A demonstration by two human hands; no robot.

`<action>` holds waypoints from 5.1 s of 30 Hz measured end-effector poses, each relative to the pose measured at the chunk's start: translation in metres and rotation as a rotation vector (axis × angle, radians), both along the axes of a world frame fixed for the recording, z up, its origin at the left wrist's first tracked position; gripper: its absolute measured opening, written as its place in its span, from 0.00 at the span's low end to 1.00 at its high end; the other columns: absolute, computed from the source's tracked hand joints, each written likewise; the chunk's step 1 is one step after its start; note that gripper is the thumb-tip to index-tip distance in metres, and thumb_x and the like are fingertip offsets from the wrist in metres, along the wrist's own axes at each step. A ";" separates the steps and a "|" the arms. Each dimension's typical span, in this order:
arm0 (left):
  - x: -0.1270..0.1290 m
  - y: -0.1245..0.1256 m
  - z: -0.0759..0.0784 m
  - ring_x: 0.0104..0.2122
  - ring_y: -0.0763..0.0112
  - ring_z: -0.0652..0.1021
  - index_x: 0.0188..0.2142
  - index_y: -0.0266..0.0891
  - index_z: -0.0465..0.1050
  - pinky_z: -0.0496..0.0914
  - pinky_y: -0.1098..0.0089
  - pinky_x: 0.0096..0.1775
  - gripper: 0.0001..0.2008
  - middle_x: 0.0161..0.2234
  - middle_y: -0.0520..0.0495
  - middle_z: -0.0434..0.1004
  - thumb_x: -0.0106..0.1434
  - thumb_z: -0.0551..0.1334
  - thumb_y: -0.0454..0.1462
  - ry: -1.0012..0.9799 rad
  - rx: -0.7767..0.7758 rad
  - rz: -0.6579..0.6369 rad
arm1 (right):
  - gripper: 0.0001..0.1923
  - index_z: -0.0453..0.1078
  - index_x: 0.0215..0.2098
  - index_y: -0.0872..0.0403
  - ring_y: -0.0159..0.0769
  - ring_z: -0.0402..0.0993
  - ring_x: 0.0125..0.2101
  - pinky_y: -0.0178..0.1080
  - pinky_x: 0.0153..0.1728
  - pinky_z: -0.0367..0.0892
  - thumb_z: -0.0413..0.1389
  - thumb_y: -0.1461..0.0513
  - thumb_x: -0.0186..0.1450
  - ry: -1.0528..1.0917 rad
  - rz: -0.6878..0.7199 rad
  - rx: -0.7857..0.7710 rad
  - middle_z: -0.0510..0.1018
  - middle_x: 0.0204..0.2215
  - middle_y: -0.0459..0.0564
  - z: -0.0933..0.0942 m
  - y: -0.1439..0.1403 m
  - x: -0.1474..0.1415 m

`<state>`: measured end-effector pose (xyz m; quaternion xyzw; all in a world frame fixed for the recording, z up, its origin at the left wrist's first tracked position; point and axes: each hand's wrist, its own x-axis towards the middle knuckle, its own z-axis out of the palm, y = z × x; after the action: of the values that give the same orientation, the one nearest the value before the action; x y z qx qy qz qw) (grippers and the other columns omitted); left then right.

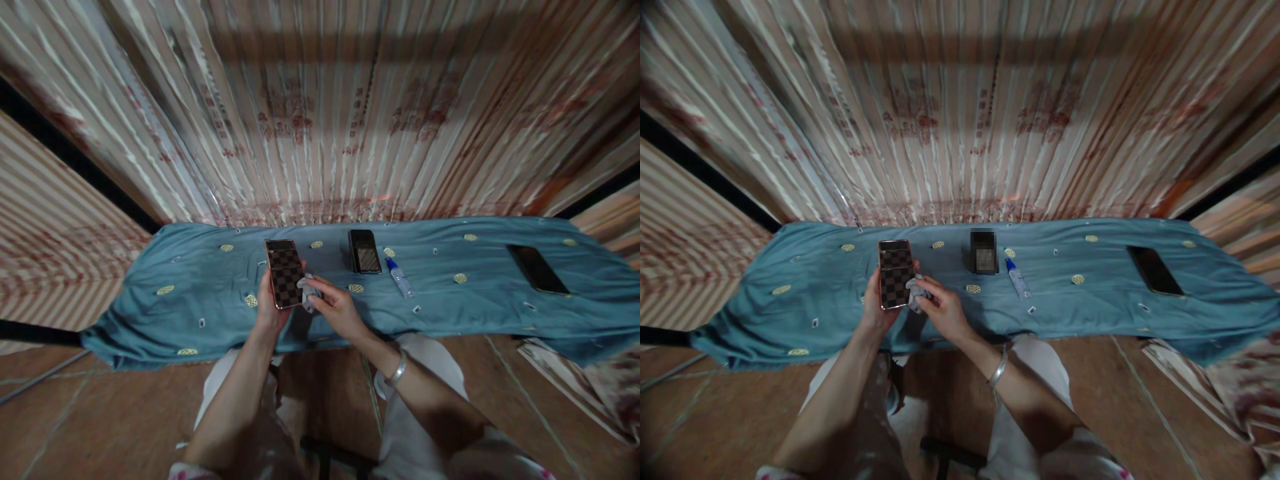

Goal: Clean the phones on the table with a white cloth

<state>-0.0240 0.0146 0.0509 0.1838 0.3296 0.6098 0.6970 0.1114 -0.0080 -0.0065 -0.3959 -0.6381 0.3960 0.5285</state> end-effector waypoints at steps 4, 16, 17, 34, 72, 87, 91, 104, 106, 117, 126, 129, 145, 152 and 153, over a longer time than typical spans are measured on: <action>0.005 -0.004 0.000 0.44 0.59 0.80 0.48 0.33 0.73 0.73 0.61 0.45 0.22 0.39 0.40 0.82 0.66 0.51 0.45 0.010 0.001 -0.033 | 0.19 0.71 0.54 0.50 0.40 0.69 0.56 0.45 0.54 0.68 0.56 0.59 0.65 -0.059 -0.038 0.009 0.72 0.57 0.55 0.005 -0.002 0.005; 0.023 -0.012 -0.008 0.34 0.67 0.80 0.40 0.36 0.75 0.73 0.66 0.42 0.13 0.34 0.48 0.82 0.65 0.56 0.41 0.065 -0.093 0.020 | 0.17 0.72 0.52 0.54 0.42 0.71 0.50 0.48 0.52 0.68 0.46 0.62 0.70 -0.532 -0.230 0.346 0.77 0.50 0.57 0.020 0.003 0.020; 0.023 -0.012 -0.009 0.35 0.67 0.80 0.42 0.37 0.75 0.73 0.67 0.42 0.13 0.35 0.48 0.81 0.64 0.57 0.41 0.074 -0.076 0.029 | 0.18 0.70 0.54 0.55 0.43 0.71 0.49 0.48 0.51 0.68 0.45 0.62 0.70 -0.538 -0.225 0.350 0.77 0.49 0.58 0.020 0.003 0.020; 0.037 -0.013 -0.031 0.57 0.68 0.71 0.49 0.39 0.73 0.65 0.71 0.55 0.15 0.49 0.47 0.78 0.63 0.59 0.37 0.185 -0.010 0.084 | 0.23 0.62 0.61 0.53 0.38 0.64 0.58 0.46 0.58 0.63 0.42 0.66 0.69 -0.468 -0.101 0.400 0.70 0.57 0.56 0.029 0.000 0.005; 0.041 -0.033 -0.021 0.41 0.64 0.78 0.64 0.46 0.53 0.78 0.69 0.32 0.36 0.56 0.42 0.70 0.59 0.63 0.47 0.329 0.096 -0.150 | 0.19 0.71 0.48 0.51 0.37 0.73 0.50 0.41 0.54 0.66 0.45 0.68 0.64 -0.333 -0.240 0.195 0.77 0.49 0.51 0.028 0.026 0.037; 0.056 -0.041 -0.027 0.47 0.58 0.76 0.65 0.48 0.54 0.78 0.64 0.37 0.37 0.62 0.45 0.63 0.59 0.63 0.48 0.362 0.095 -0.195 | 0.20 0.68 0.53 0.50 0.35 0.70 0.54 0.42 0.57 0.63 0.44 0.66 0.67 -0.252 -0.204 0.252 0.75 0.52 0.51 0.040 0.022 0.039; 0.054 -0.040 -0.027 0.46 0.60 0.77 0.65 0.49 0.53 0.79 0.65 0.36 0.37 0.62 0.45 0.62 0.59 0.63 0.49 0.340 0.105 -0.195 | 0.21 0.68 0.53 0.50 0.36 0.69 0.55 0.43 0.58 0.63 0.43 0.68 0.66 -0.309 -0.211 0.261 0.74 0.52 0.51 0.034 0.025 0.041; 0.045 -0.024 -0.041 0.62 0.59 0.63 0.64 0.41 0.54 0.61 0.63 0.60 0.37 0.64 0.43 0.59 0.59 0.61 0.49 0.475 0.183 -0.074 | 0.24 0.67 0.56 0.48 0.35 0.65 0.57 0.41 0.60 0.61 0.44 0.69 0.66 -0.340 -0.157 0.348 0.70 0.56 0.51 0.035 0.007 0.028; 0.043 -0.020 -0.046 0.64 0.61 0.58 0.64 0.40 0.55 0.53 0.62 0.63 0.35 0.66 0.42 0.56 0.60 0.60 0.50 0.549 0.228 -0.052 | 0.23 0.67 0.57 0.48 0.37 0.65 0.57 0.44 0.60 0.61 0.44 0.69 0.67 -0.367 -0.131 0.381 0.70 0.56 0.52 0.037 0.002 0.025; 0.042 -0.037 -0.037 0.55 0.56 0.72 0.65 0.38 0.52 0.62 0.58 0.57 0.38 0.52 0.38 0.75 0.59 0.63 0.46 0.779 0.268 -0.173 | 0.25 0.64 0.60 0.54 0.43 0.58 0.62 0.52 0.63 0.56 0.44 0.68 0.66 -0.492 -0.157 0.395 0.68 0.59 0.55 0.040 0.014 0.040; 0.040 -0.046 -0.032 0.39 0.59 0.78 0.66 0.41 0.53 0.71 0.62 0.44 0.39 0.44 0.42 0.78 0.59 0.62 0.49 0.801 0.279 -0.226 | 0.20 0.67 0.56 0.51 0.37 0.68 0.55 0.44 0.58 0.61 0.41 0.62 0.70 -0.249 -0.168 0.222 0.74 0.53 0.53 0.042 0.026 0.048; 0.040 -0.049 -0.031 0.39 0.58 0.78 0.65 0.44 0.55 0.73 0.63 0.39 0.38 0.47 0.42 0.77 0.58 0.63 0.49 0.691 0.240 -0.223 | 0.19 0.68 0.55 0.49 0.35 0.70 0.53 0.42 0.57 0.62 0.42 0.62 0.69 -0.168 -0.136 0.140 0.75 0.51 0.49 0.037 0.032 0.048; 0.043 -0.048 -0.018 0.43 0.59 0.77 0.65 0.46 0.53 0.77 0.64 0.36 0.40 0.58 0.42 0.67 0.57 0.64 0.51 0.489 0.166 -0.204 | 0.14 0.74 0.41 0.53 0.37 0.77 0.36 0.40 0.42 0.72 0.58 0.57 0.58 0.634 -0.062 -0.388 0.82 0.34 0.49 0.022 0.055 0.029; 0.047 -0.041 -0.016 0.44 0.61 0.78 0.65 0.47 0.51 0.78 0.65 0.35 0.42 0.59 0.42 0.66 0.55 0.66 0.49 0.404 0.084 -0.146 | 0.08 0.75 0.31 0.54 0.40 0.77 0.39 0.41 0.42 0.72 0.59 0.58 0.56 0.785 -0.060 -0.486 0.83 0.33 0.49 0.028 0.058 0.026; 0.047 -0.041 -0.015 0.44 0.61 0.77 0.64 0.47 0.52 0.78 0.65 0.35 0.41 0.60 0.42 0.64 0.55 0.66 0.48 0.399 0.079 -0.135 | 0.08 0.76 0.31 0.54 0.40 0.77 0.40 0.41 0.42 0.72 0.59 0.58 0.56 0.789 -0.069 -0.488 0.83 0.33 0.49 0.028 0.058 0.025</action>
<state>0.0229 -0.0261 0.0358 0.3495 0.4238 0.5257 0.6495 0.1367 0.0500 0.0220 -0.3486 -0.2630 0.6371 0.6351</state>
